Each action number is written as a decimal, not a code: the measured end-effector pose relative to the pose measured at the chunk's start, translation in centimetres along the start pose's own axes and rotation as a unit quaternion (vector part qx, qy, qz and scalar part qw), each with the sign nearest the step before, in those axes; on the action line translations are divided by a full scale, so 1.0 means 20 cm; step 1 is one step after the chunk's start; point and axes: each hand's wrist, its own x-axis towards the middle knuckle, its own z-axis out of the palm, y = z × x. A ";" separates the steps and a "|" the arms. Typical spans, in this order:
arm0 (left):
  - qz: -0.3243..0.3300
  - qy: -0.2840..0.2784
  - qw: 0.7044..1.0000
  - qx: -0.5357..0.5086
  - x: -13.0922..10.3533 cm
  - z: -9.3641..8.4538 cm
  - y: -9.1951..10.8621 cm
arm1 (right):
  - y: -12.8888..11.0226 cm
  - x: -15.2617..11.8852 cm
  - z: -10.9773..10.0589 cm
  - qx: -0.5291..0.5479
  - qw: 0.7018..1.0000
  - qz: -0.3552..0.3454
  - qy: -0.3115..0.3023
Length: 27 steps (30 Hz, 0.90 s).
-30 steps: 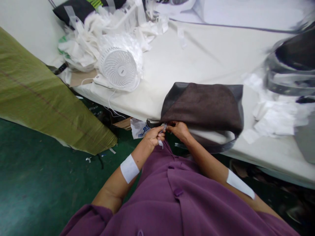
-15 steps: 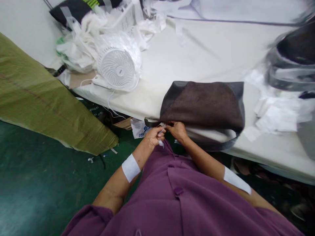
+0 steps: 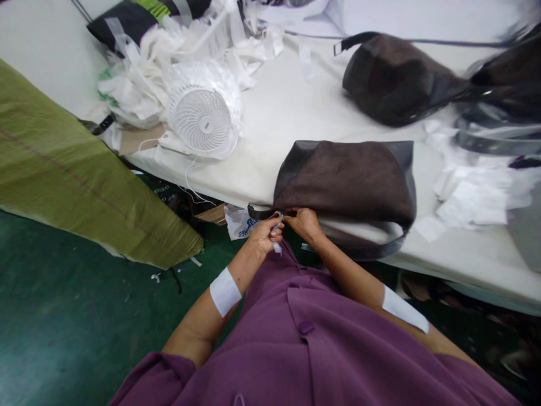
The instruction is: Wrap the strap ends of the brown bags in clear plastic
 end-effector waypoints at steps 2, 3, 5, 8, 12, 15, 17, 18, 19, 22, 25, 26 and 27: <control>-0.007 -0.011 1.000 -0.007 -0.01 0.01 0.00 | 0.00 0.00 0.01 -0.018 1.000 -0.013 -0.002; -0.004 -0.017 1.000 -0.010 -0.01 0.01 0.00 | 0.00 0.00 0.01 -0.024 1.000 -0.016 -0.001; 0.018 -0.016 1.000 -0.007 -0.02 0.01 -0.01 | 0.01 0.00 0.02 -0.018 1.000 -0.011 0.006; 0.064 0.010 0.998 0.009 -0.01 0.00 -0.02 | 0.02 -0.01 0.03 0.043 0.998 0.037 0.021; 0.117 0.034 0.992 0.030 0.00 -0.01 -0.05 | 0.04 -0.07 0.05 0.259 0.955 0.140 0.021; 0.161 0.028 0.985 0.049 0.02 -0.01 -0.08 | 0.01 -0.11 0.07 0.388 0.908 0.157 -0.013; 0.199 0.030 0.978 0.055 0.05 0.00 -0.11 | -0.01 -0.12 0.08 0.436 0.884 0.164 -0.027; 0.221 0.037 0.973 0.053 0.06 0.01 -0.13 | -0.02 -0.11 0.09 0.453 0.875 0.172 -0.028; 0.242 0.044 0.968 0.049 0.07 0.01 -0.15 | -0.03 -0.11 0.09 0.464 0.866 0.182 -0.027; 0.275 0.038 0.960 0.026 0.07 0.00 -0.18 | -0.05 -0.08 0.10 0.482 0.852 0.204 -0.024; 0.191 -0.004 0.982 0.014 0.03 -0.04 -0.16 | -0.03 -0.07 0.09 0.502 0.837 0.216 -0.038; 0.155 -0.006 0.988 0.010 0.02 -0.06 -0.15 | -0.02 -0.06 0.08 0.507 0.833 0.216 -0.046; 0.125 -0.004 0.992 0.005 0.00 -0.08 -0.14 | -0.02 -0.06 0.08 0.510 0.831 0.216 -0.054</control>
